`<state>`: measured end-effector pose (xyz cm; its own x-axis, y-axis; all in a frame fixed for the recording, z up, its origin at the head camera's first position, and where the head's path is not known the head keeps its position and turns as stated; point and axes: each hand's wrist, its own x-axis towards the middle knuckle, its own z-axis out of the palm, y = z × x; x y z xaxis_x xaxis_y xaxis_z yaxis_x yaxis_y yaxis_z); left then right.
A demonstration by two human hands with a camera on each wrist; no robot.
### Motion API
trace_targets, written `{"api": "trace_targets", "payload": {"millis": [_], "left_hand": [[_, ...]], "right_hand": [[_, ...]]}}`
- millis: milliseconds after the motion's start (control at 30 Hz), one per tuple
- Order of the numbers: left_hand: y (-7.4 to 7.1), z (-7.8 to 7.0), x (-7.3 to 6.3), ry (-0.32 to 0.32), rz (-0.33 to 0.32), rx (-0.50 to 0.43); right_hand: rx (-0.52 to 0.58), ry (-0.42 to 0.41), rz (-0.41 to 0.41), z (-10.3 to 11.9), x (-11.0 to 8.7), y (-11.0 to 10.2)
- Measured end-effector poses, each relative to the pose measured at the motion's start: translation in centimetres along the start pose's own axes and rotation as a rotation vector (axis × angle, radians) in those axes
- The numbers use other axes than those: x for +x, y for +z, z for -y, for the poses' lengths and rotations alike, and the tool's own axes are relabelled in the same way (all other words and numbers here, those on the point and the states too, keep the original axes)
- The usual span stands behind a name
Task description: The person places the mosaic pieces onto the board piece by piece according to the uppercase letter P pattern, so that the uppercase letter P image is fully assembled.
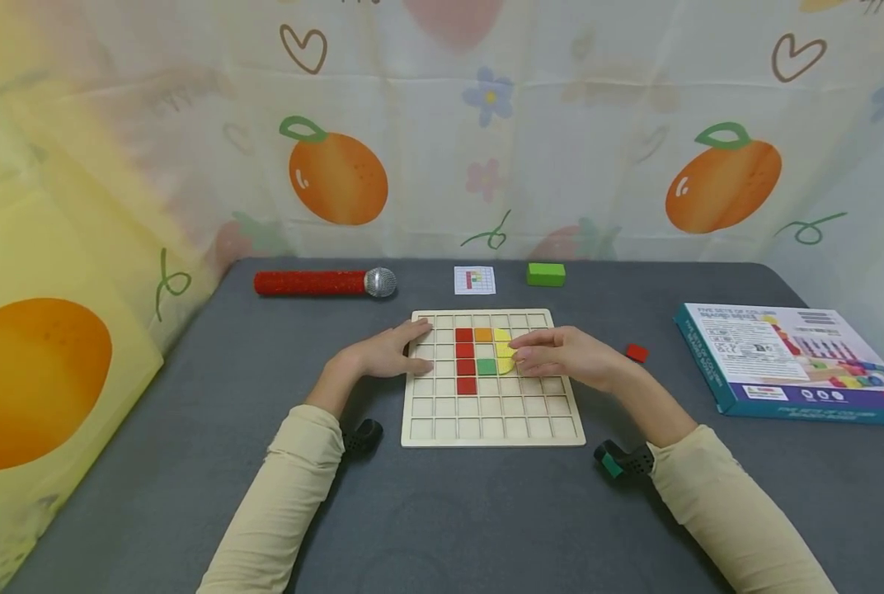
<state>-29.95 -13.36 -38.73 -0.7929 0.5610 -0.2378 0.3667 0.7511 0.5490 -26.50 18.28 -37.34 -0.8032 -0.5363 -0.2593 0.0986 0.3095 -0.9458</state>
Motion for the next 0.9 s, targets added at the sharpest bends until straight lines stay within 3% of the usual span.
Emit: {"api": "trace_targets", "payload": {"millis": [233, 567, 900], "left_hand": [[0.2, 0.3, 0.1, 0.006, -0.007, 0.002], [0.2, 0.4, 0.2, -0.008, 0.000, 0.000], [0.2, 0.3, 0.3, -0.017, -0.003, -0.005]], "right_hand": [[0.005, 0.005, -0.082, -0.5, -1.0, -2.3], [0.104, -0.006, -0.201, -1.3, -2.2, -4.6], [0.136, -0.001, -0.263, -2.3, -3.2, -7.1]]}}
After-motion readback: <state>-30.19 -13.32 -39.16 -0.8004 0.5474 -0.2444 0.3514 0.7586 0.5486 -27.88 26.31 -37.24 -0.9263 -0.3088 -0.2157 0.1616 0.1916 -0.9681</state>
